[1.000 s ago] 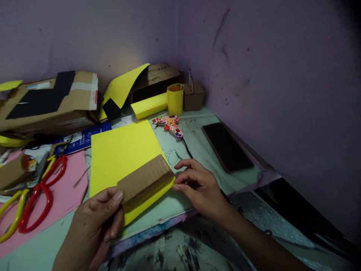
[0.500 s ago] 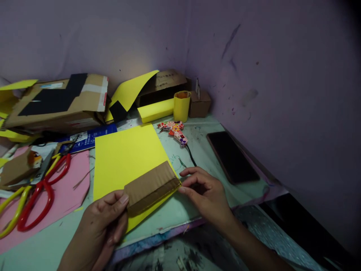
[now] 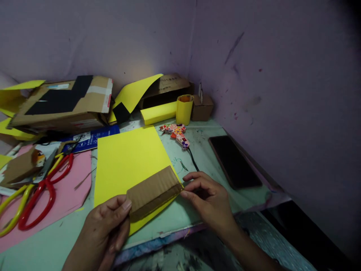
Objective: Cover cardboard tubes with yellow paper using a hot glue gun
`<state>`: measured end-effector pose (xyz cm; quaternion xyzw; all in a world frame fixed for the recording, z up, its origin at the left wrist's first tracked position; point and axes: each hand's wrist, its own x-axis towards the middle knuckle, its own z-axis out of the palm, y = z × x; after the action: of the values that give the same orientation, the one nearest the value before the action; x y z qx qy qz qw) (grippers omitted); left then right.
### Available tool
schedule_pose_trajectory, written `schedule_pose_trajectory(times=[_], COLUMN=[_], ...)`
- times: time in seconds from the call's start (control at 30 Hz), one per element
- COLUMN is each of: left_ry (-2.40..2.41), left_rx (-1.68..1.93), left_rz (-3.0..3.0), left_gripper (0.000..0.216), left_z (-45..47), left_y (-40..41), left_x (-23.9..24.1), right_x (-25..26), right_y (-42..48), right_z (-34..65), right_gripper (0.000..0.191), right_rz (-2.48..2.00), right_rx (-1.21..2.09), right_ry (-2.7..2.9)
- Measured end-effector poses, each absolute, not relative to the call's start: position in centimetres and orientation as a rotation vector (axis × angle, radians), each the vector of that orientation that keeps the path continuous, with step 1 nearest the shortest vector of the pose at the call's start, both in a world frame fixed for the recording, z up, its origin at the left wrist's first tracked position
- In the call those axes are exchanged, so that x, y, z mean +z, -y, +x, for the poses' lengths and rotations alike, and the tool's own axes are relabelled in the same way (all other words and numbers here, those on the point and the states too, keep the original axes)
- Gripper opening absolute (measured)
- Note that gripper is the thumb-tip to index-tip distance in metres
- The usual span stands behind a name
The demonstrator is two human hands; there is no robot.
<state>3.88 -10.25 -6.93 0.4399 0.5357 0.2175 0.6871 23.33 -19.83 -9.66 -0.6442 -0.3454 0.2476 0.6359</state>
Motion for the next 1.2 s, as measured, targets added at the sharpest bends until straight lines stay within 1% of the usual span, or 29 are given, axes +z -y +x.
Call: schedule_pose_trajectory(times=[0.1,0.33,0.47,0.7,0.8,0.9,0.97,1.07,1.13,1.2], left_ry=[-1.220,-1.196,-1.172,-1.159,-1.157,-1.167,-1.287,-1.430,-1.226,-0.989], left_rx=[0.472,0.454,0.452,0.438,0.398,0.386,0.458,0.690,0.821,0.865], left_rz=[0.999,0.981,0.997,1.007,1.023,1.091,1.290,1.973,2.534,2.884], left_gripper=[0.042,0.043,0.040,0.040,0.041,0.041,0.036,0.030,0.027,0.023], left_z=[4.0,4.4,4.1,4.0,4.5,4.6,4.0,2.5,1.8,1.6], left_y=[10.3,10.4,10.5,10.5,10.4,10.6,11.1,12.1,12.7,13.2], left_x=[-6.7,-6.4,-6.8,-6.8,-6.0,-5.3,-5.3,-6.1,-6.8,-7.4], right_x=[-9.6,-10.0,-10.0,-10.0,-9.9,-9.8,-9.6,-9.5,-9.5,-9.5], right_y=[19.8,19.8,20.0,20.1,20.0,20.0,20.0,20.0,20.1,20.2], right_z=[23.3,23.2,23.2,23.2,23.2,23.2,23.2,23.0,23.0,22.9], right_gripper=[0.009,0.010,0.027,0.040,0.040,0.036,0.034,0.032,0.032,0.032], right_rz=[-1.473,-1.453,-1.471,-1.381,-1.333,-1.336,-1.346,-1.342,-1.343,-1.351], right_rx=[0.551,0.560,0.643,0.909,0.939,0.906,0.898,0.902,0.903,0.898], right_ry=[0.794,0.781,0.843,0.737,0.749,0.716,0.673,0.603,0.566,0.549])
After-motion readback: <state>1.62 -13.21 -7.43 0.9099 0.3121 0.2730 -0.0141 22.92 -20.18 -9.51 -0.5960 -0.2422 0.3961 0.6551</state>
